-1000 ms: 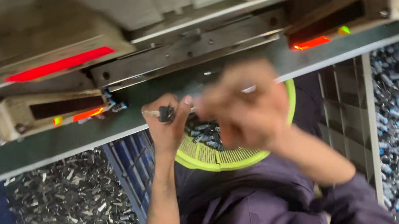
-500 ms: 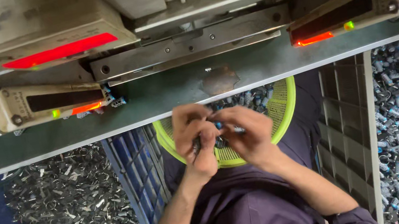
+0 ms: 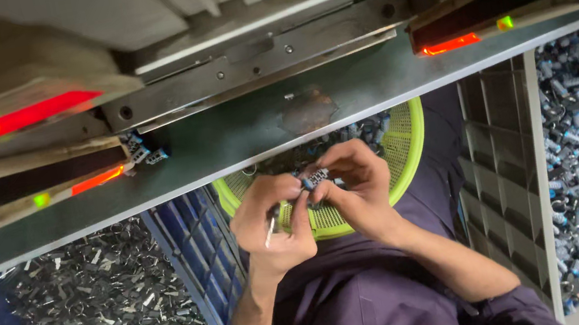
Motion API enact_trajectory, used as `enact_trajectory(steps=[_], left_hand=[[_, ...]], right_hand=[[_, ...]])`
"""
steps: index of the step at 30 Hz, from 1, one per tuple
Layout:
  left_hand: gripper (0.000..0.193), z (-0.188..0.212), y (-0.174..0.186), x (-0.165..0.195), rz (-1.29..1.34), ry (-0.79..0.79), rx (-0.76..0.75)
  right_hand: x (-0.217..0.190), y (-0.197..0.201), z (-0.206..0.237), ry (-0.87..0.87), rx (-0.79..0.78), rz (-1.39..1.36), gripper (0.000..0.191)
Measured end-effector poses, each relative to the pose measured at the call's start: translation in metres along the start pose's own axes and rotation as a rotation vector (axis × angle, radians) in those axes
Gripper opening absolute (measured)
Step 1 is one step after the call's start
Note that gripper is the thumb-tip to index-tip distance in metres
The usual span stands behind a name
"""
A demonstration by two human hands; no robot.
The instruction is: The person repeatedly picks small cylindrical components and metal rings from a green basket, inserts the components into a machine slot, and collects the assembled keychains as they fall. The process continues throughout the clip with consistent hand movements.
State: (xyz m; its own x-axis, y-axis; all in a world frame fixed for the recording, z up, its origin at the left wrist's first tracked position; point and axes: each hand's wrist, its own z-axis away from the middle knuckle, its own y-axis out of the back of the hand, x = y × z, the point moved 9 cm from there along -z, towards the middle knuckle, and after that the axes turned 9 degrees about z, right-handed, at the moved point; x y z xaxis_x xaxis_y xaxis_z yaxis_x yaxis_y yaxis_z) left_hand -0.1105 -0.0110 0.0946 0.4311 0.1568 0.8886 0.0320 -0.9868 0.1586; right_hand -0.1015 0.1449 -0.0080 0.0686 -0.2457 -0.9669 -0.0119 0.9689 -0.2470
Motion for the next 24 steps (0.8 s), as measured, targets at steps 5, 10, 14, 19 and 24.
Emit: enact_trajectory(steps=[5,10,14,19,24], left_hand=[[0.024,0.014,-0.002,0.025,-0.218,-0.339,-0.198],[0.03,0.049,0.079,-0.01,0.49,-0.015,0.262],[0.043,0.098,0.133,-0.077,1.691,0.16,0.949],[0.048,0.136,0.099,-0.113,1.539,0.595,1.014],[0.021,0.116,0.071,-0.088,1.192,0.392,0.78]], right_hand=[[0.026,-0.003,-0.003,-0.119,-0.052,-0.155,0.03],[-0.012,0.001,-0.023,0.042,-0.01,-0.153,0.03],[-0.092,-0.006,-0.046,0.253,-0.031,0.097,0.029],[-0.191,-0.06,-0.092,0.99,-0.03,0.954,0.026],[-0.169,-0.067,-0.143,0.883,-0.071,1.018,0.028]])
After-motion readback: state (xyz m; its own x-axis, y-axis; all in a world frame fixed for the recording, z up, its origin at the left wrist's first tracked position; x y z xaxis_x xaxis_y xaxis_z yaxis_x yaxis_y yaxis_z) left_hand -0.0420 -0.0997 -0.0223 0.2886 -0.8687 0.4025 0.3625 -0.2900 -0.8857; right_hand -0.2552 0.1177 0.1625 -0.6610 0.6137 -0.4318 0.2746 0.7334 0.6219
